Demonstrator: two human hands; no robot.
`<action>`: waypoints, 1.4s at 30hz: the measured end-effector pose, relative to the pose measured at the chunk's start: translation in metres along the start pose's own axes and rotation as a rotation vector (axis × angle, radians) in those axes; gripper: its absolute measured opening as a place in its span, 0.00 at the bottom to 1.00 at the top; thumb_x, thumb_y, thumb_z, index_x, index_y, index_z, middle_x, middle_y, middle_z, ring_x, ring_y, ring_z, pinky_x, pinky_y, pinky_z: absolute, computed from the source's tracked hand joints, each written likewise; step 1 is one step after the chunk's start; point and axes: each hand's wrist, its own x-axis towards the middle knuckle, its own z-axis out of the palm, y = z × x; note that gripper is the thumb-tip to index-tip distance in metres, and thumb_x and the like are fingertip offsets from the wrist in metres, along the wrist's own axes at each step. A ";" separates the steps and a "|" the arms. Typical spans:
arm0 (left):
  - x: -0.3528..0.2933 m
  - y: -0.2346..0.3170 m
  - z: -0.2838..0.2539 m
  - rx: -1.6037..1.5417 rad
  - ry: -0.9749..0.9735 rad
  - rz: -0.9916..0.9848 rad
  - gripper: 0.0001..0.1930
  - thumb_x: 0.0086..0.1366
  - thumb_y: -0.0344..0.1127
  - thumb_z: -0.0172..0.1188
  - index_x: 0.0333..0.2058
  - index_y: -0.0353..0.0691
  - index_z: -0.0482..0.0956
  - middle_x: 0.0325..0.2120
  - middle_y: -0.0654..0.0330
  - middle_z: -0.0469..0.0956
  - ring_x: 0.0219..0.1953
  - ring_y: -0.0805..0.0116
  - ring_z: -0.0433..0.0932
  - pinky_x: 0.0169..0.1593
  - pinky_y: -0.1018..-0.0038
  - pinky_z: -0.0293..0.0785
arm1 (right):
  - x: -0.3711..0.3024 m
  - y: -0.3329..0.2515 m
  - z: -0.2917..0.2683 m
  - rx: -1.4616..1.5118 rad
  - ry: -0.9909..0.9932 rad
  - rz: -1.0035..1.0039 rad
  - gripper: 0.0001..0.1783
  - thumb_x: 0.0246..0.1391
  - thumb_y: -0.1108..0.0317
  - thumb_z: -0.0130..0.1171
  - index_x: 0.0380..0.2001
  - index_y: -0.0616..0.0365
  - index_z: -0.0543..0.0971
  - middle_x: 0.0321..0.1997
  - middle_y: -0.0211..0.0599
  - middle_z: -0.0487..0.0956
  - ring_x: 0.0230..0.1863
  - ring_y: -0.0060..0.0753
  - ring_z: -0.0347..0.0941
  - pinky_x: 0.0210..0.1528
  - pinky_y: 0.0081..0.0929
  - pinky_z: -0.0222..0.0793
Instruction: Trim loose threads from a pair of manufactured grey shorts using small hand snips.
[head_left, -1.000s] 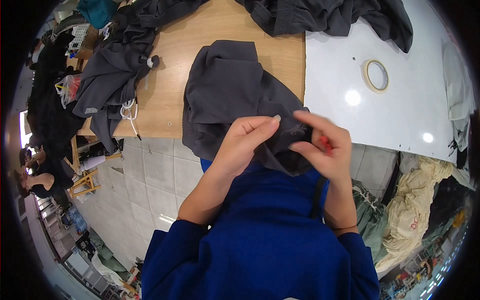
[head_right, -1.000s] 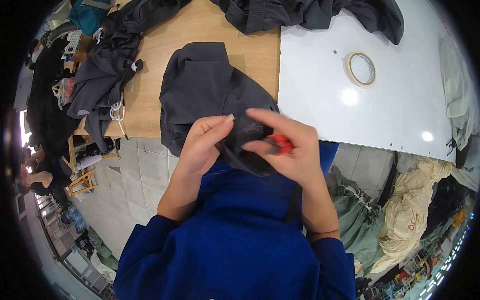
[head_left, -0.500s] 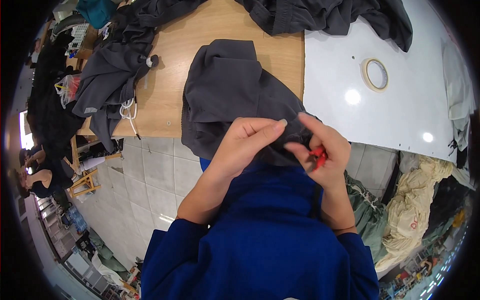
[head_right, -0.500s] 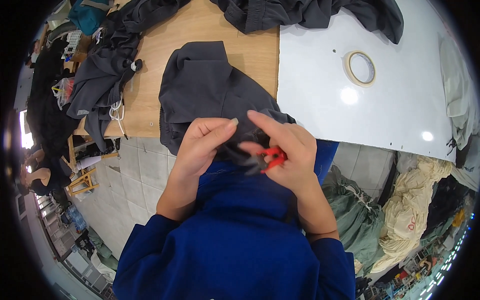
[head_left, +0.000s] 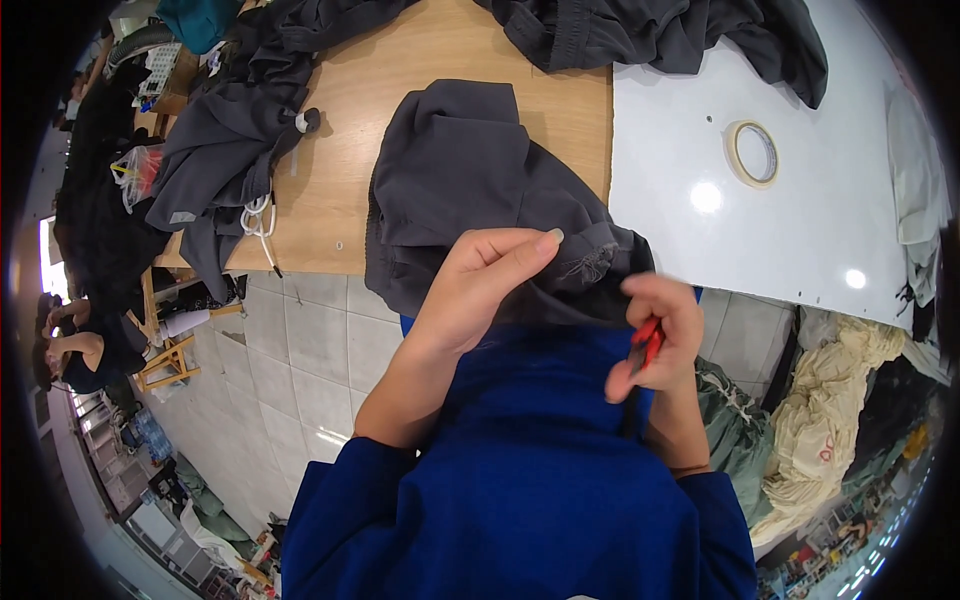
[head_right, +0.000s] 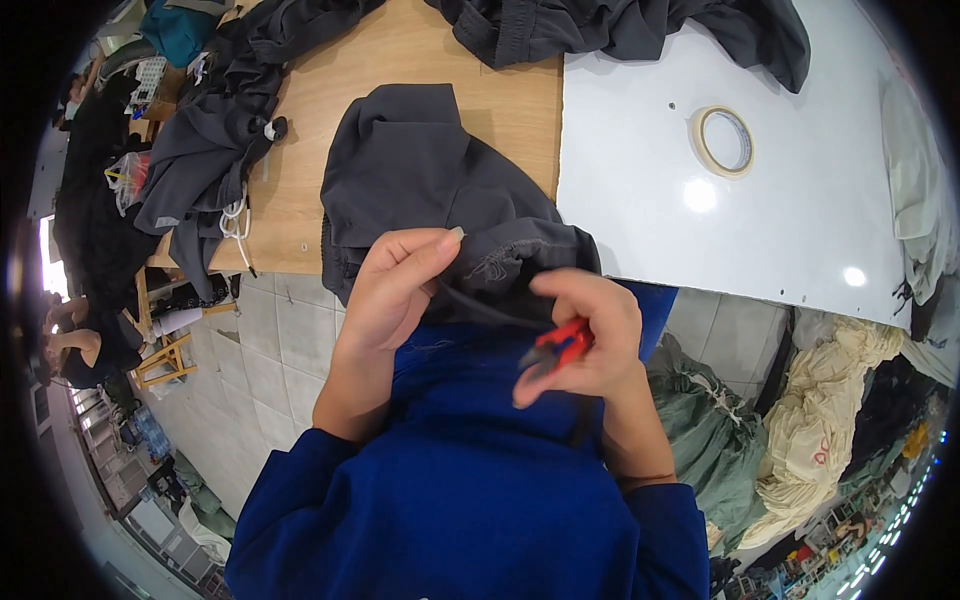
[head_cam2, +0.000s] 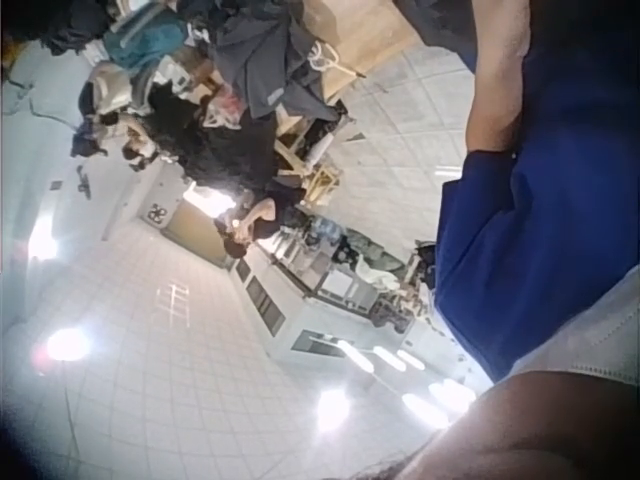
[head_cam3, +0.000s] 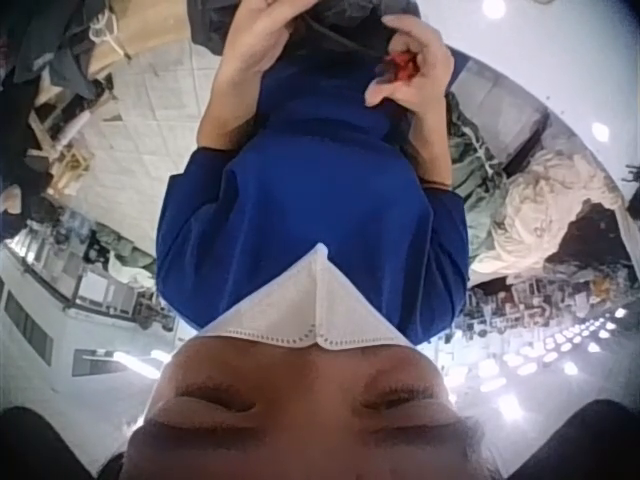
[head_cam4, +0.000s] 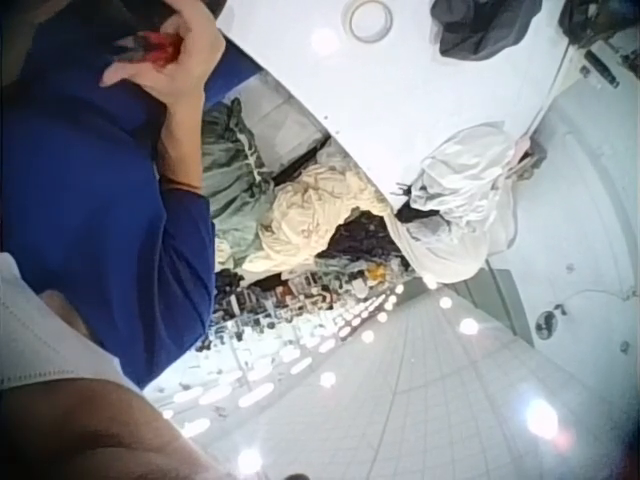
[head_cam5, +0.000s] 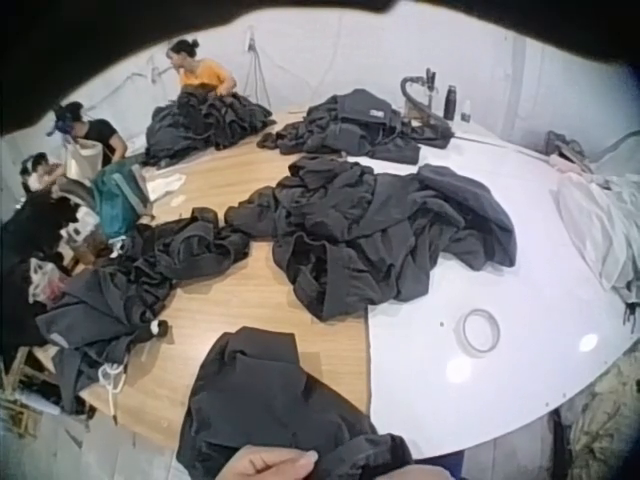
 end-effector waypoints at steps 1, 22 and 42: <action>0.000 -0.001 0.001 -0.032 0.007 -0.001 0.12 0.63 0.34 0.54 0.36 0.30 0.78 0.29 0.66 0.78 0.32 0.85 0.70 0.37 0.87 0.65 | -0.002 -0.004 0.005 0.152 0.174 0.172 0.27 0.30 0.52 0.71 0.32 0.60 0.78 0.14 0.26 0.64 0.14 0.22 0.58 0.18 0.17 0.51; -0.001 0.000 -0.001 -0.146 -0.032 -0.027 0.12 0.63 0.34 0.52 0.39 0.30 0.77 0.33 0.61 0.78 0.35 0.80 0.74 0.41 0.85 0.67 | 0.011 -0.005 -0.007 -0.538 0.203 -0.042 0.21 0.27 0.63 0.68 0.33 0.51 0.82 0.22 0.24 0.69 0.23 0.25 0.59 0.27 0.22 0.53; -0.004 0.001 0.010 0.003 -0.036 0.029 0.12 0.64 0.35 0.51 0.34 0.31 0.78 0.27 0.70 0.74 0.30 0.86 0.66 0.35 0.87 0.62 | 0.014 -0.007 -0.002 -0.611 0.188 -0.074 0.21 0.28 0.62 0.68 0.34 0.49 0.82 0.20 0.23 0.69 0.20 0.25 0.56 0.22 0.21 0.51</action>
